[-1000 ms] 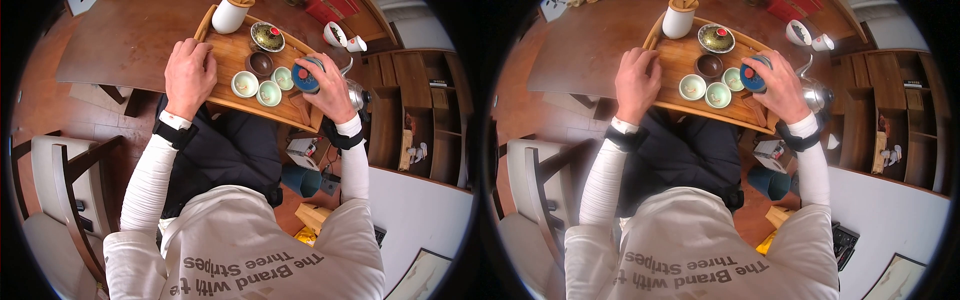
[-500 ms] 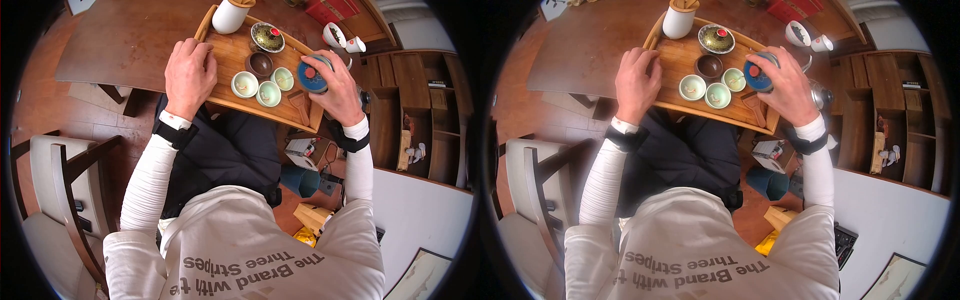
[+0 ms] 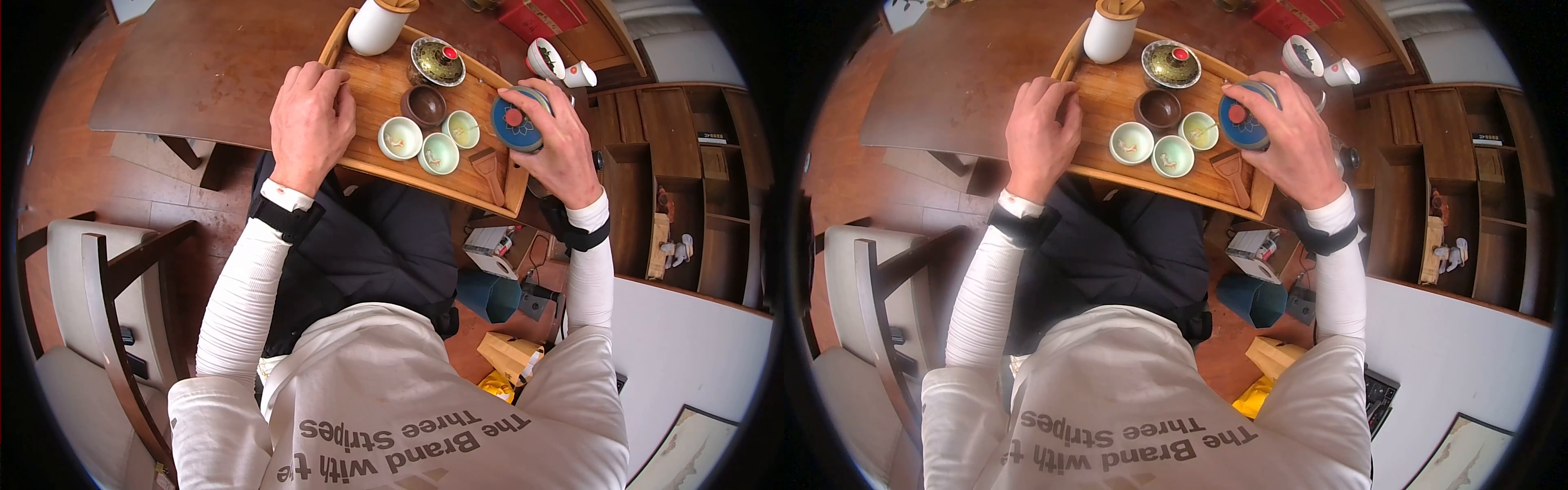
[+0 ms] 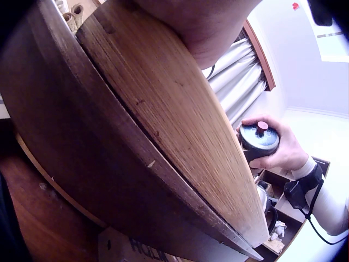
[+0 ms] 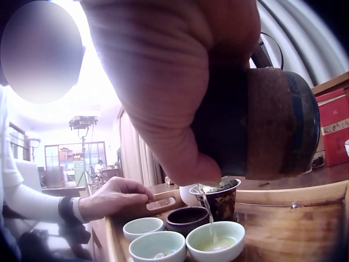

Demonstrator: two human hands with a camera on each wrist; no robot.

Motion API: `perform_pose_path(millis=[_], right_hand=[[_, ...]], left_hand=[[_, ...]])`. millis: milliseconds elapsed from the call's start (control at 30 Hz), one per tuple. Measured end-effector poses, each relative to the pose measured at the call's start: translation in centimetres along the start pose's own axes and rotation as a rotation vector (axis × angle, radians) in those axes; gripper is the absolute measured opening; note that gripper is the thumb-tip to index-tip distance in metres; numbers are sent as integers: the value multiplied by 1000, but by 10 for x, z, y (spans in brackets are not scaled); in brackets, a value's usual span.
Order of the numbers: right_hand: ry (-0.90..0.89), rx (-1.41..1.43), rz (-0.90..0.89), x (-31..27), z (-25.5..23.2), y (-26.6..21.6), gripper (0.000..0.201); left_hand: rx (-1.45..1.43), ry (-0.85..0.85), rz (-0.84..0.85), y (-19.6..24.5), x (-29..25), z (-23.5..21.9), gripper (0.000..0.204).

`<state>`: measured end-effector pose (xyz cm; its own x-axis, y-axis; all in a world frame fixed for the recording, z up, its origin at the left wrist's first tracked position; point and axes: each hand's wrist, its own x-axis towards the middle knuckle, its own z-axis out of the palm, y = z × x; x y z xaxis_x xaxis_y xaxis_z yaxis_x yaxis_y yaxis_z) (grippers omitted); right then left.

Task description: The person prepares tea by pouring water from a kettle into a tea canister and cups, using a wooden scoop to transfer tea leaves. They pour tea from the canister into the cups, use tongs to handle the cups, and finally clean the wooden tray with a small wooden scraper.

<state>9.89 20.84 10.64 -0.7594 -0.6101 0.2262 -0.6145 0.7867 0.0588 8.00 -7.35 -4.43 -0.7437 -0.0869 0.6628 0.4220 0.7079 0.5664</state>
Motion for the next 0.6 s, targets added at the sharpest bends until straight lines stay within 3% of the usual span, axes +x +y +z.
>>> perform_pose_path(millis=[600], right_hand=[[-34, 15, 0, -2, 10, 1, 71]], left_hand=[[1, -3, -4, 0, -1, 0, 9]])
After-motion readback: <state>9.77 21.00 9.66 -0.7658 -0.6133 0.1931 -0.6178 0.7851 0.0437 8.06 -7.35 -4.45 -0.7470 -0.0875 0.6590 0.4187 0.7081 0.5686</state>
